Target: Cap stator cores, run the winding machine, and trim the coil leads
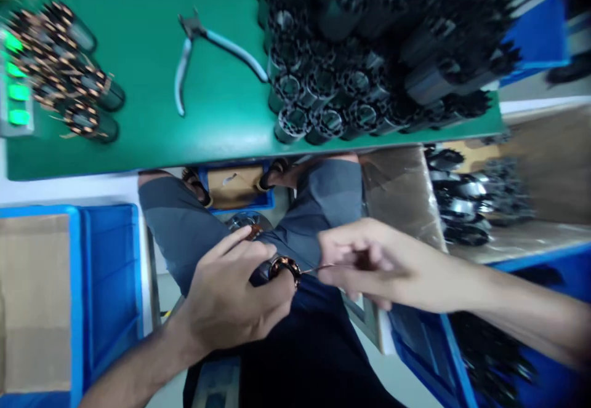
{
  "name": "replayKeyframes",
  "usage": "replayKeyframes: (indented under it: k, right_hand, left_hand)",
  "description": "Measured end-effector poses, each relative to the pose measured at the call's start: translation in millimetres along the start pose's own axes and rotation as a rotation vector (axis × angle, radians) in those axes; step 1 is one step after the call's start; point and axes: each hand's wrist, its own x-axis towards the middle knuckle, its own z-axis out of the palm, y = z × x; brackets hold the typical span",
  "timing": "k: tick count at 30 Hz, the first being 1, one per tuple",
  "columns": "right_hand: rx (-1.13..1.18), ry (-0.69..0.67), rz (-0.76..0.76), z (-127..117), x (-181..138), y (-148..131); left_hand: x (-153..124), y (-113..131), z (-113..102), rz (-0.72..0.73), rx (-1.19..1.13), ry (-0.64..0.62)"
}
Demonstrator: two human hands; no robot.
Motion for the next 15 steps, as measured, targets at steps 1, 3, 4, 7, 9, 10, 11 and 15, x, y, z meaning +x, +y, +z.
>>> replayKeyframes:
  k: [1,3,4,7,9,10,11,15]
  right_hand:
    - [-0.010,0.123,-0.043,-2,-3,3]
    - [-0.044,0.331,-0.158,-10,-9,11]
    - [-0.059,0.371,-0.192,-14,-11,16]
    - [-0.141,0.348,-0.164,-12,-7,33]
    - [-0.247,0.284,-0.137,-1,4,43]
    - [-0.306,0.240,-0.136,5,10,46]
    - [-0.360,0.199,-0.139,11,15,50]
    - [-0.458,0.164,-0.224,26,27,64]
  left_hand:
    - [0,0,-5,-0.063,-0.005,0.020]
    - [1,-3,-19,-0.214,0.002,0.081]
    - [2,-7,-28,-0.282,0.028,0.126]
    - [13,-24,-54,-0.375,0.257,0.286]
    - [28,-42,-65,-0.393,0.465,0.373]
    - [37,-52,-69,-0.408,0.558,0.400]
    - [46,-62,-70,-0.427,0.630,0.419]
    - [75,-104,-73,-0.438,0.700,0.450]
